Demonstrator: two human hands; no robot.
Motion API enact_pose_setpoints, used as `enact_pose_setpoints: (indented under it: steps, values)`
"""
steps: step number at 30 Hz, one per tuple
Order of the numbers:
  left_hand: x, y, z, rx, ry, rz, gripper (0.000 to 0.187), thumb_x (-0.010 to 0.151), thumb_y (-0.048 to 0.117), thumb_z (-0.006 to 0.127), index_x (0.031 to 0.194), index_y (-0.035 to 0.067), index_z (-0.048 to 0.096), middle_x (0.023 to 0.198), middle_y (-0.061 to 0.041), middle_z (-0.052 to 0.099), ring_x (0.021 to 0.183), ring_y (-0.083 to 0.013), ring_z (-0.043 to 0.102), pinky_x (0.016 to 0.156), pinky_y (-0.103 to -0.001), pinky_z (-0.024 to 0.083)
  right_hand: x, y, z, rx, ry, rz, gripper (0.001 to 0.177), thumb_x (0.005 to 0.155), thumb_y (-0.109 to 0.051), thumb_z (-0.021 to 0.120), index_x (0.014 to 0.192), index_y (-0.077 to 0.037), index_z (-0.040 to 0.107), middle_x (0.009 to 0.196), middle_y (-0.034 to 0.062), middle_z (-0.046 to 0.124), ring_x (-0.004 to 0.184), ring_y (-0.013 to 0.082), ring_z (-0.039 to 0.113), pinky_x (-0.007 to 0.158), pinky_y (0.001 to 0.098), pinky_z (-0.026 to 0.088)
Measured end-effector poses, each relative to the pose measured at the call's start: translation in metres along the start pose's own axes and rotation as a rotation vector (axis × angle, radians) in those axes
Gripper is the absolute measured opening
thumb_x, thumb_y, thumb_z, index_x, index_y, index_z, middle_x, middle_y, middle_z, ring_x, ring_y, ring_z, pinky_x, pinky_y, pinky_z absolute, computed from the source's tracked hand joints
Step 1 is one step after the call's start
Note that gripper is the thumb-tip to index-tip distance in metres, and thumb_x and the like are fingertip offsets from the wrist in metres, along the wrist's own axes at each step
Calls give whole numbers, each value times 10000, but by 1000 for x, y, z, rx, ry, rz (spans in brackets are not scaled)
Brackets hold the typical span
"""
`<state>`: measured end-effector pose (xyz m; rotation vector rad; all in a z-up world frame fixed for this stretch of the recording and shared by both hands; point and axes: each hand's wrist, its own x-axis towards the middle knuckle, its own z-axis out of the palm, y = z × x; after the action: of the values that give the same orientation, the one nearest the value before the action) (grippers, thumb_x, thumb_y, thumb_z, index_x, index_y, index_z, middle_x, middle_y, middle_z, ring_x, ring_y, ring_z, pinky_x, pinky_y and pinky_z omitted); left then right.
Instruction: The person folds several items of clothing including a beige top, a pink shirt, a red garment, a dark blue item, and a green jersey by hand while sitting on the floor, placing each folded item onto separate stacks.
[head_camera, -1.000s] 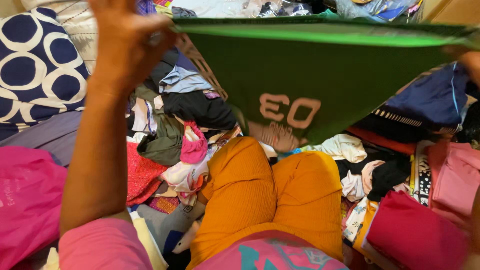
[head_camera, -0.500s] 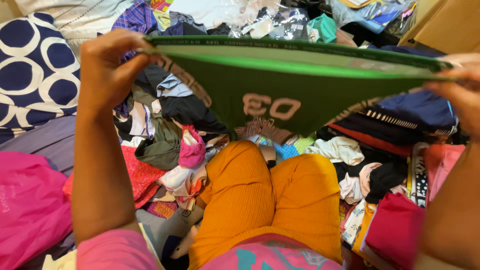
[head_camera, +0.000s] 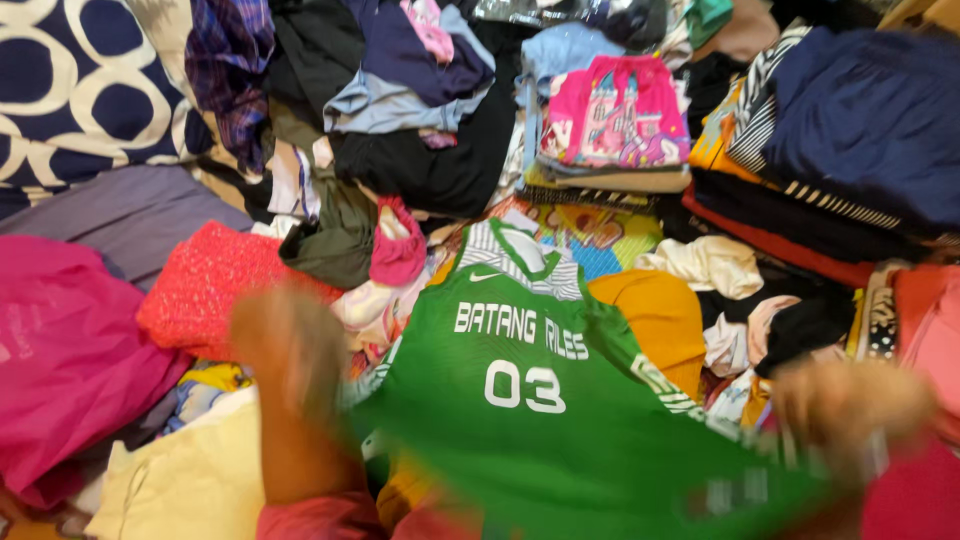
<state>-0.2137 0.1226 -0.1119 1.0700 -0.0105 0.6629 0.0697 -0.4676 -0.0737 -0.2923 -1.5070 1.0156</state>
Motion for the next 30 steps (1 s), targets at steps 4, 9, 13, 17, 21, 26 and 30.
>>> enact_pose_setpoints:
  steps: [4,9,13,17,21,26,30]
  values:
    - [3,-89,-31,-34,161,-227,448,1120,378,523,1377,15,577,1263,-74,691,1103,-171,696,999,-348,575,16,81,-33,-36,1626,148,498,1058,-482,426,1240,-87,668,1167,35,718,1022,161,710,873,321,605]
    - [-93,-164,-46,-3,71,-842,317,994,324,685,1139,53,605,931,-16,662,747,-125,638,639,-289,515,8,160,-21,-28,1436,788,628,914,-265,630,1493,-172,403,810,16,688,655,129,592,581,270,495]
    - [-101,-155,-44,384,-110,-786,227,1006,252,737,992,38,663,828,21,627,670,-67,561,590,-229,442,-9,170,-8,-463,1249,1087,920,851,22,734,1632,-235,320,743,43,620,649,128,519,586,278,425]
    - [-29,-84,6,573,13,-589,144,923,217,699,988,93,736,861,44,723,742,-39,648,706,-201,521,3,123,-49,-429,1299,513,277,973,43,640,1239,-30,658,1076,41,714,958,114,670,885,268,540]
    - [50,-22,77,167,-2,-156,197,970,42,755,1147,30,669,943,18,675,860,-84,617,793,-245,501,77,44,-58,-312,1312,4,93,1089,34,639,1167,3,680,1091,108,718,996,202,697,987,367,576]
    - [105,15,146,213,50,54,525,869,-78,696,1308,143,512,900,11,705,799,-62,649,743,-214,523,138,13,-58,-631,1420,54,410,840,125,670,1187,-94,670,1032,73,721,915,143,718,884,293,602]
    - [119,11,132,174,-1,155,269,1077,-104,725,1316,-21,632,860,-42,661,776,-84,614,790,-237,536,98,-1,-72,-665,1313,-27,244,1087,227,639,1282,80,638,1150,160,706,992,203,702,980,323,588]
